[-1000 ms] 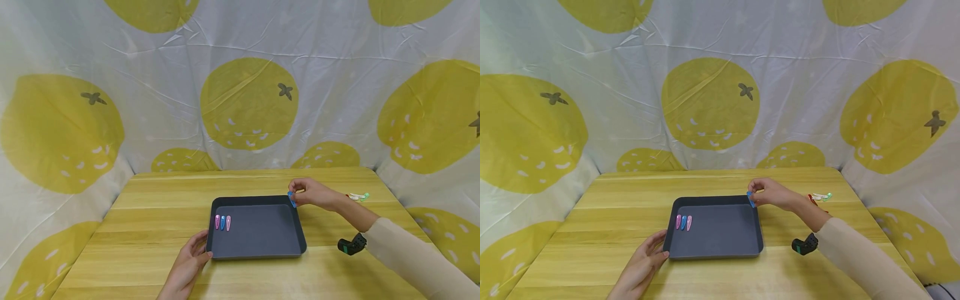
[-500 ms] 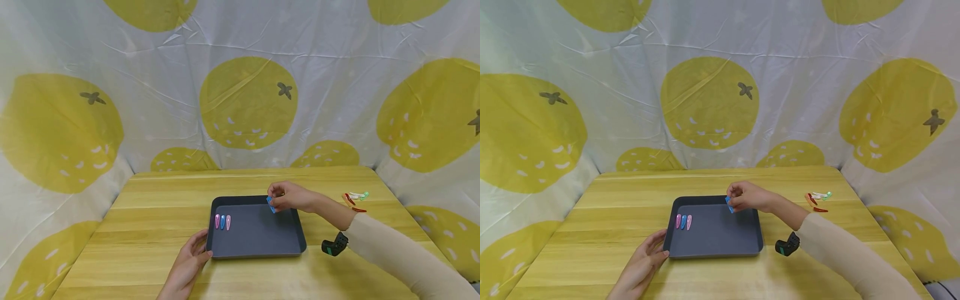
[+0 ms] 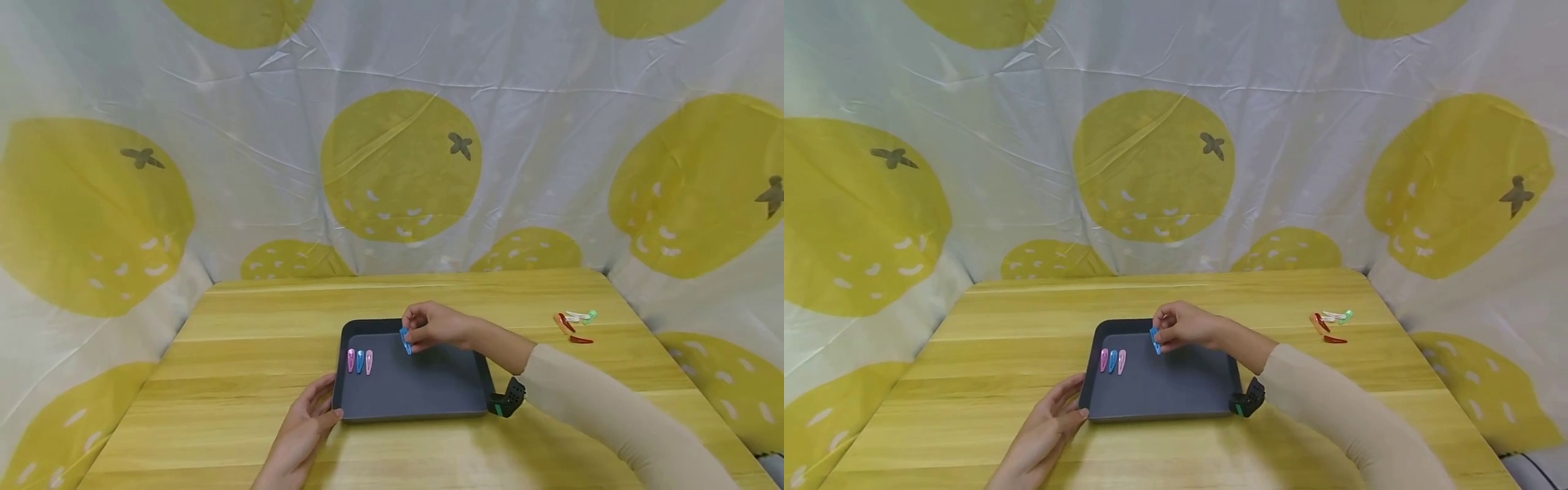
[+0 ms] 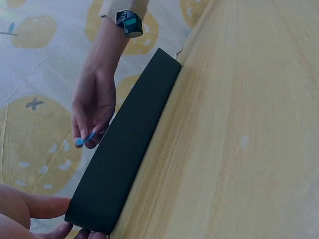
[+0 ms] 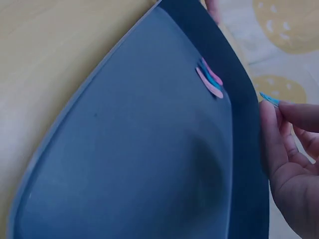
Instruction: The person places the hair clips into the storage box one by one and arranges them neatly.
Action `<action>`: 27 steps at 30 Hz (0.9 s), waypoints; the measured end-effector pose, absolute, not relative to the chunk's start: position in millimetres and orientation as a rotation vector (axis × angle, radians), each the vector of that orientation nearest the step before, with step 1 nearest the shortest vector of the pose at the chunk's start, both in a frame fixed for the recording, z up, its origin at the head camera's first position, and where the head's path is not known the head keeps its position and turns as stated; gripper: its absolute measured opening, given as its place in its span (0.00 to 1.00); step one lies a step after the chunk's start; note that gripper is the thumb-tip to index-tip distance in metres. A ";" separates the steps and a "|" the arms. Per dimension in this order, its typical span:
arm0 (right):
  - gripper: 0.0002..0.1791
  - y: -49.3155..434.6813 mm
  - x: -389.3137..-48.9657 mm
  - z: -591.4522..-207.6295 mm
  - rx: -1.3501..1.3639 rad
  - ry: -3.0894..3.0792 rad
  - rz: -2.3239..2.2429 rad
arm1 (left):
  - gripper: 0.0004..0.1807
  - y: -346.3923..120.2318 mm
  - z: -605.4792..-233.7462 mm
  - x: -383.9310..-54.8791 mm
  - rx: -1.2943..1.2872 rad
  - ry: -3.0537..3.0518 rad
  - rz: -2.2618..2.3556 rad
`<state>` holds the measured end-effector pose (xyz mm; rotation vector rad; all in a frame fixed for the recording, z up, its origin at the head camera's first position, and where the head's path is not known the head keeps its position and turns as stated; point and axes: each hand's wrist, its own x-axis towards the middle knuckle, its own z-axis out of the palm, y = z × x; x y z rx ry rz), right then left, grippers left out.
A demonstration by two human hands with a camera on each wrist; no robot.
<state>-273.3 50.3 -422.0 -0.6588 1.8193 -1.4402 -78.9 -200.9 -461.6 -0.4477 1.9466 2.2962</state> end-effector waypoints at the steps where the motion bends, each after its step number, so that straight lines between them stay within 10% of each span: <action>1: 0.07 46.5 -273.1 -423.2 -0.648 1.818 -1.441 | 0.39 -200.9 -461.4 -79.0 -0.448 1.944 2.296; 27: 0.04 -2.8 -273.3 -445.5 -0.693 1.997 -1.180 | 0.40 -202.1 -460.8 -81.4 -0.458 1.899 2.291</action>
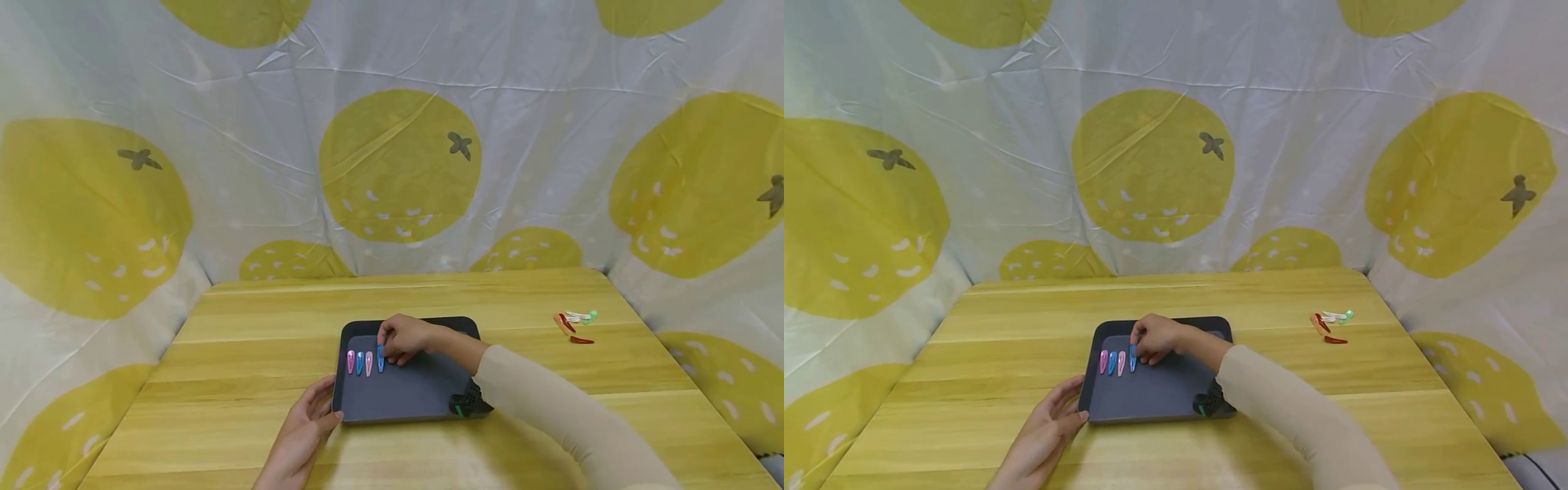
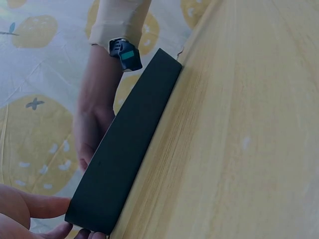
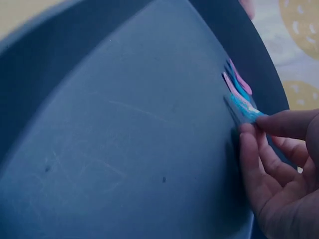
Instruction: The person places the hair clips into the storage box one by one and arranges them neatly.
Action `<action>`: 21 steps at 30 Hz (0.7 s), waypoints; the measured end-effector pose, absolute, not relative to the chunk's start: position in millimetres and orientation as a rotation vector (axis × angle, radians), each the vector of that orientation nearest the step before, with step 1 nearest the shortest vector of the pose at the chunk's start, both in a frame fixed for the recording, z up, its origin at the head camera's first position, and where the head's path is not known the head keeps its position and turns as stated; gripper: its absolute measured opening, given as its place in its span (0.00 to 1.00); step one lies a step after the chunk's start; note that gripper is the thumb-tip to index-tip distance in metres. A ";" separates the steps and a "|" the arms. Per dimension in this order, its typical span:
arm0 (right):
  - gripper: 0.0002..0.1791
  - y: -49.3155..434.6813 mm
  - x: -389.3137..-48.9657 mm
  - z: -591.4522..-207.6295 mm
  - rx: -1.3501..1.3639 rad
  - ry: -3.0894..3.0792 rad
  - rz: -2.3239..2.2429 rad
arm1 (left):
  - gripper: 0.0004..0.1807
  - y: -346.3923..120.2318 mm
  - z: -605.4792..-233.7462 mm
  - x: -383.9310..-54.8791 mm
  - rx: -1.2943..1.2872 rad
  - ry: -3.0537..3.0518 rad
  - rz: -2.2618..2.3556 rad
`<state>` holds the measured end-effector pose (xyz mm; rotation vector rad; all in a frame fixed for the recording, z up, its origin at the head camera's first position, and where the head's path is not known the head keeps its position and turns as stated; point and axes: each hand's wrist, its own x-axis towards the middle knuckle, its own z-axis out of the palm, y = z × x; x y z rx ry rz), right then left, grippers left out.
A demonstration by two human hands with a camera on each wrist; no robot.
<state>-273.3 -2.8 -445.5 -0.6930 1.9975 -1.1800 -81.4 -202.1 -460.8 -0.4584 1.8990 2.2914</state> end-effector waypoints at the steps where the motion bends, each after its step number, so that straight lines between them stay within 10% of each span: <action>1: 0.04 -3.8 -272.7 -445.6 -0.694 2.017 -1.168 | 0.40 -201.9 -461.0 -81.0 -0.454 1.897 2.294; 21: 0.06 -18.1 -260.1 -447.0 -0.856 2.361 -0.891 | 0.39 -201.9 -461.2 -81.3 -0.476 1.911 2.283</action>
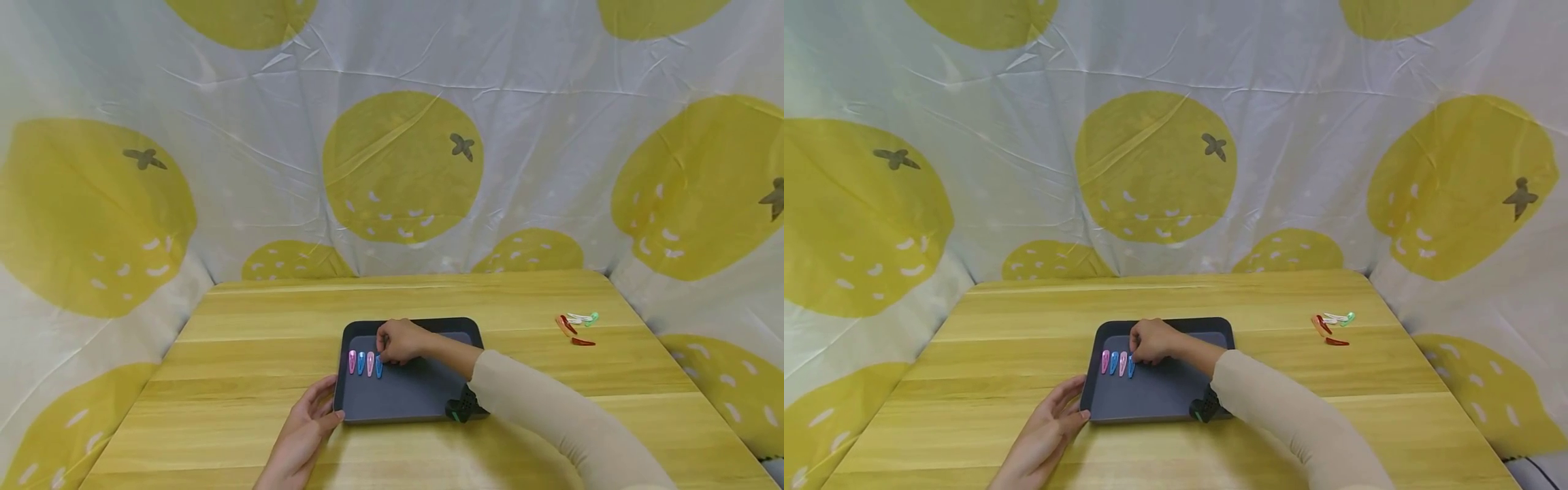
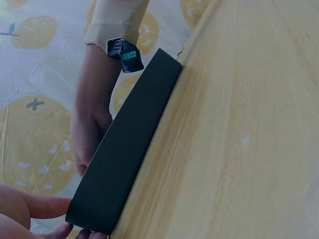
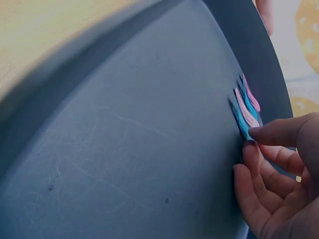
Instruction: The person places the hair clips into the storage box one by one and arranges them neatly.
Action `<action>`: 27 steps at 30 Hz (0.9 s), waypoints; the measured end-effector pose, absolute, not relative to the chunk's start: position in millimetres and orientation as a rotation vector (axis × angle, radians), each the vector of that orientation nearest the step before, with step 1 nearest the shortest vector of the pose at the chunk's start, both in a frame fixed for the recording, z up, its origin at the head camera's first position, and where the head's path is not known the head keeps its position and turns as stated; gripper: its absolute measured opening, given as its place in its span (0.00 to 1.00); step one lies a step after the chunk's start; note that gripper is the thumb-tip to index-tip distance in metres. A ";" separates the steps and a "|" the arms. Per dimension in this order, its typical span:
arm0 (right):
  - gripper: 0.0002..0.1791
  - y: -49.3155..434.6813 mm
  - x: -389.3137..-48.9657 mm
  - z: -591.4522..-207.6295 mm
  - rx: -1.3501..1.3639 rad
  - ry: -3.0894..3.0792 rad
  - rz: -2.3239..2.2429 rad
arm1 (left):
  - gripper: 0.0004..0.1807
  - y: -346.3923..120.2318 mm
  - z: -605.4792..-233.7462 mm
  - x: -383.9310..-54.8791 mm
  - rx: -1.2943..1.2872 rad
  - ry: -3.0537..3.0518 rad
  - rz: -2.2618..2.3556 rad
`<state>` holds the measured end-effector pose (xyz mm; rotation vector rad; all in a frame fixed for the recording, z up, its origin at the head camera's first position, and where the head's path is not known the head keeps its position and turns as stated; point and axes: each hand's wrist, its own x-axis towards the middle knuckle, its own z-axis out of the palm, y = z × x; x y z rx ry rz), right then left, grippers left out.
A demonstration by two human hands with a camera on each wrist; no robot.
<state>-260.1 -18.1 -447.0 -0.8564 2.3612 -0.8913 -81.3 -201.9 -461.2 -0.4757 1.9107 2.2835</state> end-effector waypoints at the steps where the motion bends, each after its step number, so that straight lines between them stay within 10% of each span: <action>1: 0.06 -18.1 -260.4 -447.1 -0.859 2.364 -0.887 | 0.39 -201.7 -461.3 -81.4 -0.474 1.911 2.284; 27: 0.10 32.9 -282.0 -424.0 -1.060 2.103 -0.976 | 0.39 -200.7 -462.6 -80.2 -0.445 1.929 2.299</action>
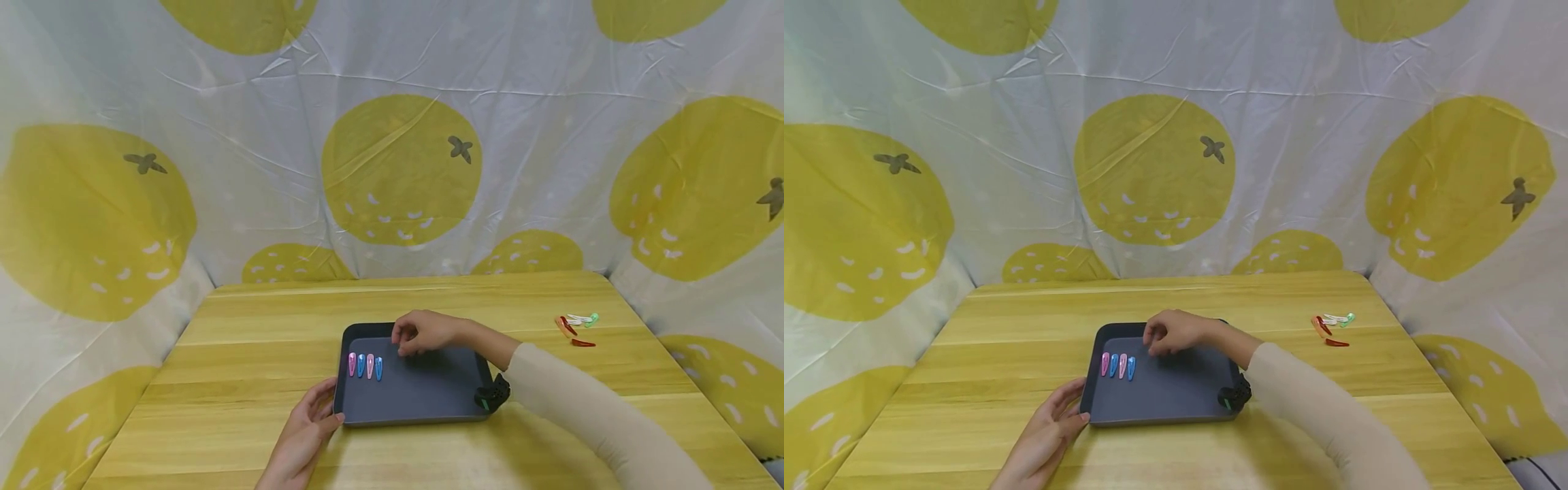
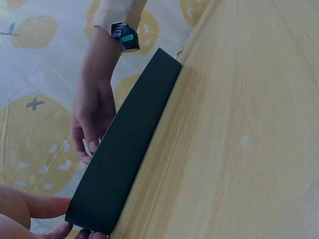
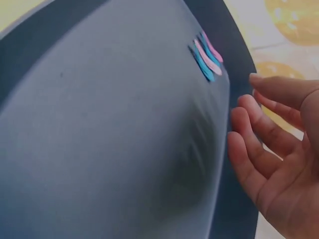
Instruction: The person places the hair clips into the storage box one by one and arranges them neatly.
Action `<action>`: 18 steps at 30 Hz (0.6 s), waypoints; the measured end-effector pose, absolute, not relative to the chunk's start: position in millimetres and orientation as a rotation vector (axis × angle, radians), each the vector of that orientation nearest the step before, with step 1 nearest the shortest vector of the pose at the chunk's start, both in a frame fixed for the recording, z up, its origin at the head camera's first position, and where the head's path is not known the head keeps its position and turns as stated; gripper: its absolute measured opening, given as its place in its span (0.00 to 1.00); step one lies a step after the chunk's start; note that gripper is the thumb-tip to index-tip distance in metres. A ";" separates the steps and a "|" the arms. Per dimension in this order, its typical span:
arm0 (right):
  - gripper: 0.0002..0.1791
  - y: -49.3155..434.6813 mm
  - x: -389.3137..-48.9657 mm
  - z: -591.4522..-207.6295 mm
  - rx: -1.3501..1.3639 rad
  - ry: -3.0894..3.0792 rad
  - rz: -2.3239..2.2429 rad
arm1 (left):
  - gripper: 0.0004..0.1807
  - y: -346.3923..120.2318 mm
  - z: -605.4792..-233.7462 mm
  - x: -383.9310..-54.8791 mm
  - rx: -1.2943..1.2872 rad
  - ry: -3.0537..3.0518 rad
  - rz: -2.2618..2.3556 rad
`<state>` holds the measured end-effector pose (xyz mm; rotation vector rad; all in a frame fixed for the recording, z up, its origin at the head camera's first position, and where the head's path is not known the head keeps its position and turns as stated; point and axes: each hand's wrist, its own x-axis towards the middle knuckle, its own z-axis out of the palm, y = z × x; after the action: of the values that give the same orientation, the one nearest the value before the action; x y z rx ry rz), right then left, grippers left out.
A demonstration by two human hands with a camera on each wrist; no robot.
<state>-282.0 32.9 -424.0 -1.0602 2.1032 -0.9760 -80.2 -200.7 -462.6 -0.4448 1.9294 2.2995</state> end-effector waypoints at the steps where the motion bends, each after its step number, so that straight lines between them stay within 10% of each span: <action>1: 0.10 35.8 -283.1 -422.9 -1.066 2.100 -0.975 | 0.39 -200.7 -462.7 -80.2 -0.444 1.930 2.298; 18: 0.13 83.5 -291.3 -406.1 -1.038 2.058 -1.042 | 0.40 -200.6 -462.4 -79.5 -0.432 1.922 2.299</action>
<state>-291.3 83.5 -406.1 -1.0379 2.0575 -1.0421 -79.5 -200.6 -462.4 -0.4318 1.9219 2.2988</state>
